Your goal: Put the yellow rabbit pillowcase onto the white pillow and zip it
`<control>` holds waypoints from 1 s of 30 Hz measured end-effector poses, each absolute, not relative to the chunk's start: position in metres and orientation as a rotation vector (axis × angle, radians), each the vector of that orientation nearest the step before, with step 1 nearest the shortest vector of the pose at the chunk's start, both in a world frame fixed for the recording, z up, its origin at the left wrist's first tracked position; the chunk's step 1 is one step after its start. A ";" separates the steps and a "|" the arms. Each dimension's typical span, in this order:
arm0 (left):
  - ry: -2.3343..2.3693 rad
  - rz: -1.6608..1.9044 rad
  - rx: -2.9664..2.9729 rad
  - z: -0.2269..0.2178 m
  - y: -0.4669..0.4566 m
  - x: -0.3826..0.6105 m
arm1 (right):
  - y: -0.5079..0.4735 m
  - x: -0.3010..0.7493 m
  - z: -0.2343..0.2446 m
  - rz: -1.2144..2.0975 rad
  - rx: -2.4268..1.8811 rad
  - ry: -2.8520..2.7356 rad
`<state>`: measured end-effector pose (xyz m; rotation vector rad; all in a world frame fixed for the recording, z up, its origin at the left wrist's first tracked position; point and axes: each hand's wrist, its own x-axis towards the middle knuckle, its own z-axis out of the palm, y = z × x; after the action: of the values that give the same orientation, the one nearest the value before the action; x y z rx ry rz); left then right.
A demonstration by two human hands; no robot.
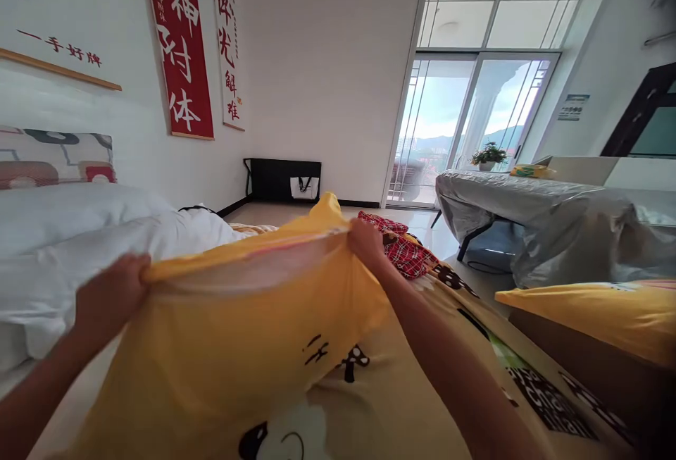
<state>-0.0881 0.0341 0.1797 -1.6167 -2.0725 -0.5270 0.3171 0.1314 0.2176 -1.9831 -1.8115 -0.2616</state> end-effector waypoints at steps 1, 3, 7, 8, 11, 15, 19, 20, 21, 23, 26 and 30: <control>-1.946 -0.566 -1.498 0.205 0.040 -0.086 | 0.130 0.318 0.233 -0.305 -1.918 -1.719; -1.763 -0.748 -1.305 0.244 0.053 -0.084 | 0.122 0.327 0.257 -0.423 -1.697 -1.456; -1.678 -0.818 -1.234 0.258 0.077 -0.074 | 0.097 0.364 0.255 -0.720 -1.272 -1.124; -1.695 -0.745 -1.347 0.246 0.082 -0.068 | 0.092 0.374 0.240 -0.772 -1.283 -1.163; -1.816 -0.438 -1.799 0.175 0.094 -0.039 | 0.080 0.395 0.167 -0.802 -1.630 -1.529; -1.905 -0.193 -2.160 0.066 0.097 -0.002 | 0.062 0.406 0.057 -0.623 -2.160 -1.986; -1.917 -0.168 -2.272 0.048 0.097 -0.001 | 0.044 0.422 0.032 -0.635 -2.223 -2.000; -1.916 -0.188 -2.279 0.056 0.095 -0.007 | 0.040 0.428 0.038 -0.658 -2.209 -1.988; -1.916 -0.233 -2.260 0.066 0.092 -0.012 | 0.036 0.433 0.043 -0.677 -2.200 -1.967; -1.900 -0.368 -2.140 0.080 0.084 -0.022 | 0.031 0.438 0.048 -0.702 -2.189 -1.924; -1.838 -0.405 -2.138 0.070 0.074 -0.026 | 0.027 0.430 0.031 -0.654 -2.212 -1.982; -1.853 -0.195 -2.570 0.033 0.067 -0.025 | 0.021 0.415 0.016 -0.360 -2.242 -2.178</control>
<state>-0.0253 0.0672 0.0333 -2.5703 -1.8531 -0.1955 0.4148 0.0214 0.0159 -2.2416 -2.1781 -0.3598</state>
